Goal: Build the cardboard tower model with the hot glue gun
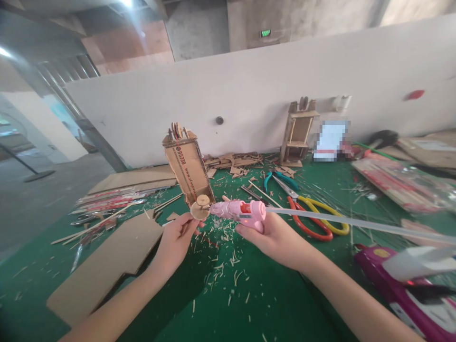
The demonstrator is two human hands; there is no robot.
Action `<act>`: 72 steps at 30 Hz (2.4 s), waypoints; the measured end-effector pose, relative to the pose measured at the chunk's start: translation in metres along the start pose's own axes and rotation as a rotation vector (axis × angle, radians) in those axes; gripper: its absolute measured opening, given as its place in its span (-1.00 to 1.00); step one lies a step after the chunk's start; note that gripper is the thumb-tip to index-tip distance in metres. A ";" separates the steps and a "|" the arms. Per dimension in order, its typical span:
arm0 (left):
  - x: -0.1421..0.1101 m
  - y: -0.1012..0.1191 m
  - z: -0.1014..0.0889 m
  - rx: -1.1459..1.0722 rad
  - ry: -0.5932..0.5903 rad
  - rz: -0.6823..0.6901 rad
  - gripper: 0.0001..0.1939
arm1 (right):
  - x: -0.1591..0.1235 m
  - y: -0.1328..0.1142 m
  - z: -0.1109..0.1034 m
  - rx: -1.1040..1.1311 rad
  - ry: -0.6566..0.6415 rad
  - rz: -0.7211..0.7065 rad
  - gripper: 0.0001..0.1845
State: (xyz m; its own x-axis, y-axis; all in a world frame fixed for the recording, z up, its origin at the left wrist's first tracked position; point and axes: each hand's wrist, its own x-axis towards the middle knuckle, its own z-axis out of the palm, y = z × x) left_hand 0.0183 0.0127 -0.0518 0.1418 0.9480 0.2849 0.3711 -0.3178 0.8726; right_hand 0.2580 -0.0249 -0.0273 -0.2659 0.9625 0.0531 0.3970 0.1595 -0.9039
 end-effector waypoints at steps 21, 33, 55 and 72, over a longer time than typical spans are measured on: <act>0.001 0.001 0.000 -0.028 -0.014 -0.014 -0.81 | -0.003 -0.001 0.000 -0.074 -0.031 -0.026 -0.61; 0.001 -0.002 0.000 0.065 0.014 -0.023 -0.84 | -0.004 -0.006 0.000 -0.091 -0.025 -0.091 -0.63; 0.000 0.003 0.001 0.114 0.007 -0.126 -0.80 | -0.005 -0.010 0.003 -0.139 -0.041 -0.107 -0.62; -0.002 0.005 0.002 0.085 0.028 -0.118 -0.80 | -0.005 -0.008 0.002 -0.104 -0.069 -0.093 -0.64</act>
State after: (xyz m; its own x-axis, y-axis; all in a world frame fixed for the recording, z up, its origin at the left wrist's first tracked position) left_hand 0.0217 0.0097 -0.0489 0.0672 0.9785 0.1947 0.4603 -0.2036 0.8641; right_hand 0.2543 -0.0317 -0.0215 -0.3639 0.9258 0.1021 0.4554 0.2725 -0.8476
